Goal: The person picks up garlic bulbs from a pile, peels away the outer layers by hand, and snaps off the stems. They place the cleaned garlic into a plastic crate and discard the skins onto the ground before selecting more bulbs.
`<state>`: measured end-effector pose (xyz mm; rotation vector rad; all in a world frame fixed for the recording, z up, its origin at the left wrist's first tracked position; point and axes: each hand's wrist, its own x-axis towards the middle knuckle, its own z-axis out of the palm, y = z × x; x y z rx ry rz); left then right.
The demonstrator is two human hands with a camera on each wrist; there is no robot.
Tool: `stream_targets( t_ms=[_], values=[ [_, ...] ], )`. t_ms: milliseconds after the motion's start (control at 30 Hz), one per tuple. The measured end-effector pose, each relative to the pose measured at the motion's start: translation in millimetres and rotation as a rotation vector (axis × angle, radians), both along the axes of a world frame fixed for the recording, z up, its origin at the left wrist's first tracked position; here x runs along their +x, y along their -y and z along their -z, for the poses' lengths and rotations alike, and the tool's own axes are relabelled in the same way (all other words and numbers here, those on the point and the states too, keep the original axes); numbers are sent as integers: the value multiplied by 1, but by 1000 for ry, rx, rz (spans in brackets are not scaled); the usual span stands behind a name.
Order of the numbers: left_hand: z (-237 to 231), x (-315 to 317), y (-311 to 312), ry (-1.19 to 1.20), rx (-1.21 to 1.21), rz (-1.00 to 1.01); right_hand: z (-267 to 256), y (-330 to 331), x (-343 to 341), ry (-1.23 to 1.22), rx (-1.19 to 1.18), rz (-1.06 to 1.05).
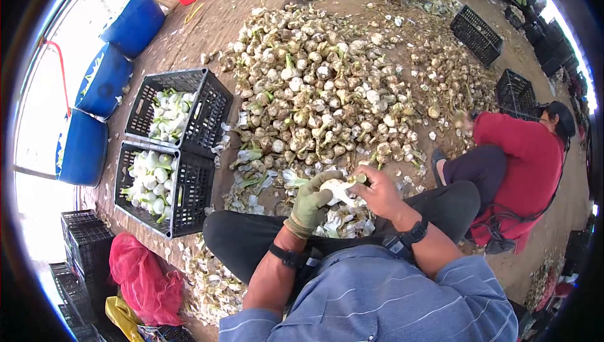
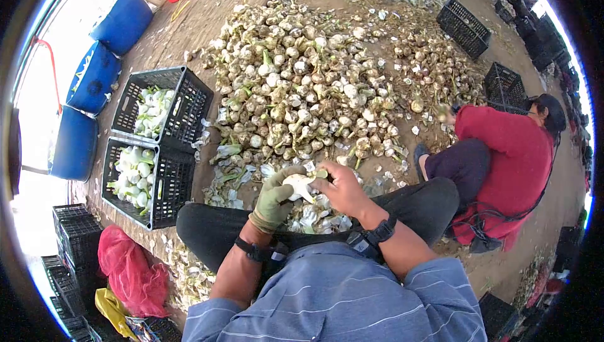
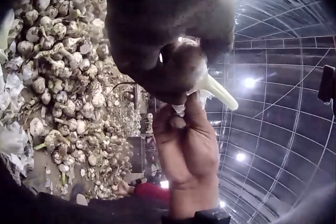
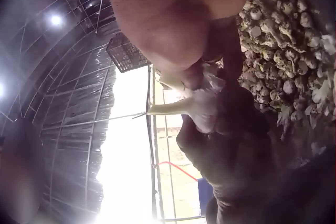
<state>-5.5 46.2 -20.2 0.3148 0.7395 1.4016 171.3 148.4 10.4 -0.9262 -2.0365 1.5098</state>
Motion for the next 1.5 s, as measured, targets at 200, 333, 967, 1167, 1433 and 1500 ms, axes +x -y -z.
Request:
stream_targets(
  t_ms=[200,333,967,1167,1433,1500],
  values=[
    [-13,-3,7,-277,10,76,33,-8,6,-188,-249,346],
    [-5,-6,10,-46,42,16,22,-30,11,-352,-418,654],
    [-4,-9,10,-784,-81,233,-16,18,-3,355,592,-261],
    [-15,-7,6,-501,-97,60,7,-8,-1,148,-203,77],
    [8,7,6,-618,-150,-168,1,24,-20,105,-139,41],
    [8,2,6,-433,-132,-124,11,21,-18,11,-447,43]
  ],
)
